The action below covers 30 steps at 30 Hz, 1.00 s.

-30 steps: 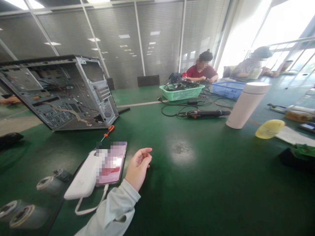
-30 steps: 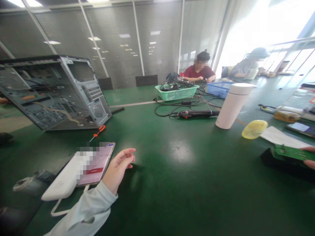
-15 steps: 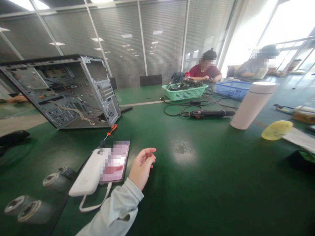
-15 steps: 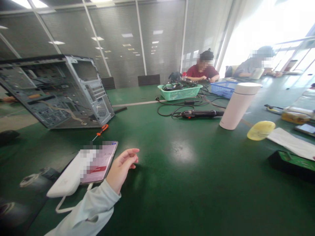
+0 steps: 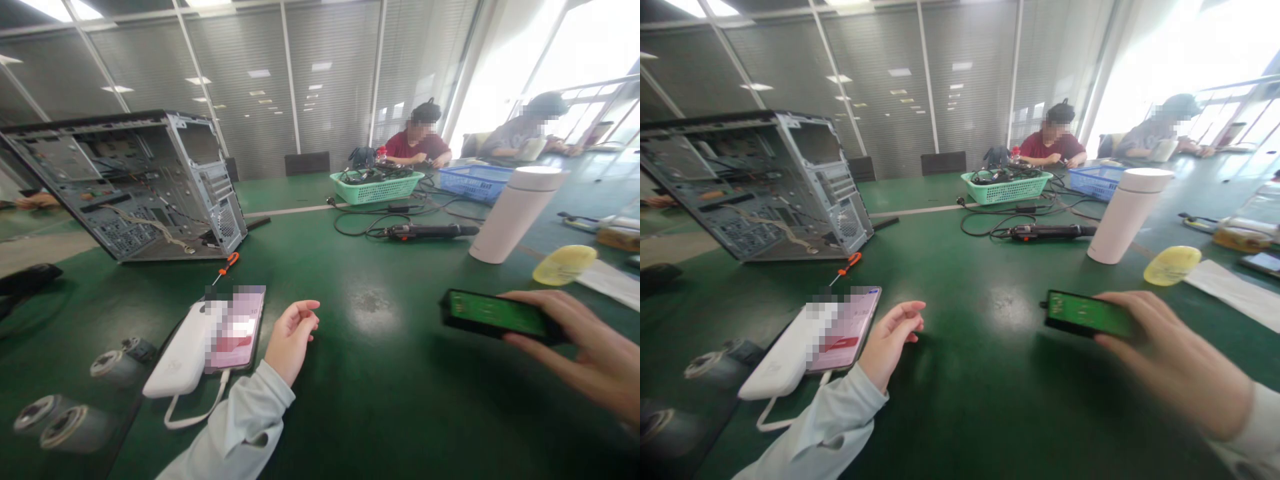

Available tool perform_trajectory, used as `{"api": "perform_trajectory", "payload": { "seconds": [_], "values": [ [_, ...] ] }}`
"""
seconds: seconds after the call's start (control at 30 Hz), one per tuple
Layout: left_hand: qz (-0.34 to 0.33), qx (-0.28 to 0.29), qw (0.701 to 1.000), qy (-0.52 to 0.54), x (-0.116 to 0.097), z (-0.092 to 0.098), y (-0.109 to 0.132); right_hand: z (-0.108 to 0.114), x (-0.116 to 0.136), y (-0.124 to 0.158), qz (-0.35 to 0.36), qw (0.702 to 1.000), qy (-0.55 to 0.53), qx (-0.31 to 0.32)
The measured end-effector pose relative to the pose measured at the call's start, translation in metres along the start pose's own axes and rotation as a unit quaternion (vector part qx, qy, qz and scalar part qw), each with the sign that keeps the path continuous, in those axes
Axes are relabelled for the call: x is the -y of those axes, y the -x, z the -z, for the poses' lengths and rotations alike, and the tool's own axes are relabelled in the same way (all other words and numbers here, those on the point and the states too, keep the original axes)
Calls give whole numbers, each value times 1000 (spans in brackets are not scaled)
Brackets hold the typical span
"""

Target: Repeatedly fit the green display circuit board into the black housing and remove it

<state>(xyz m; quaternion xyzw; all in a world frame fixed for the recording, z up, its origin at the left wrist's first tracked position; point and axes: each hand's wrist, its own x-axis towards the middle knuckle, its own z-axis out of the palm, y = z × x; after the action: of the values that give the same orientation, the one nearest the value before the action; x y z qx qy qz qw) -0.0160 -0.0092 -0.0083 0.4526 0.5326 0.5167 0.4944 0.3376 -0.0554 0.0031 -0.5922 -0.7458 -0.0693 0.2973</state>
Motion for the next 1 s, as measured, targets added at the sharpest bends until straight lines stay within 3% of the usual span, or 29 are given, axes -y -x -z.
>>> {"api": "perform_trajectory", "payload": {
  "seconds": [0.07,0.13,0.27,0.37,0.5,0.7,0.8,0.9,0.93,1.0],
  "values": [
    [2,-1,1000,6,1,1,-1,-14,42,-13,76,994,-60,49],
    [7,-1,1000,15,1,3,-2,-24,85,-26,108,984,-110,89],
    [16,-1,999,39,2,6,-3,-42,140,-49,157,964,-193,96],
    [2,0,999,44,2,5,-2,-58,150,-56,163,954,-240,80],
    [-10,-7,1000,21,1,3,0,-74,149,-51,131,946,-276,112],
    [-49,-10,999,14,4,6,-3,-73,150,-42,112,942,-299,101],
    [-61,-14,997,-41,5,7,-5,-70,154,-41,89,936,-316,128],
    [-30,-5,996,-79,4,6,-5,-73,156,-42,-3,886,-425,185],
    [-14,4,997,-81,3,6,-4,-75,156,-43,-51,850,-478,213],
    [6,23,997,-76,1,4,-2,-78,157,-46,-168,744,-579,289]
  ]
}}
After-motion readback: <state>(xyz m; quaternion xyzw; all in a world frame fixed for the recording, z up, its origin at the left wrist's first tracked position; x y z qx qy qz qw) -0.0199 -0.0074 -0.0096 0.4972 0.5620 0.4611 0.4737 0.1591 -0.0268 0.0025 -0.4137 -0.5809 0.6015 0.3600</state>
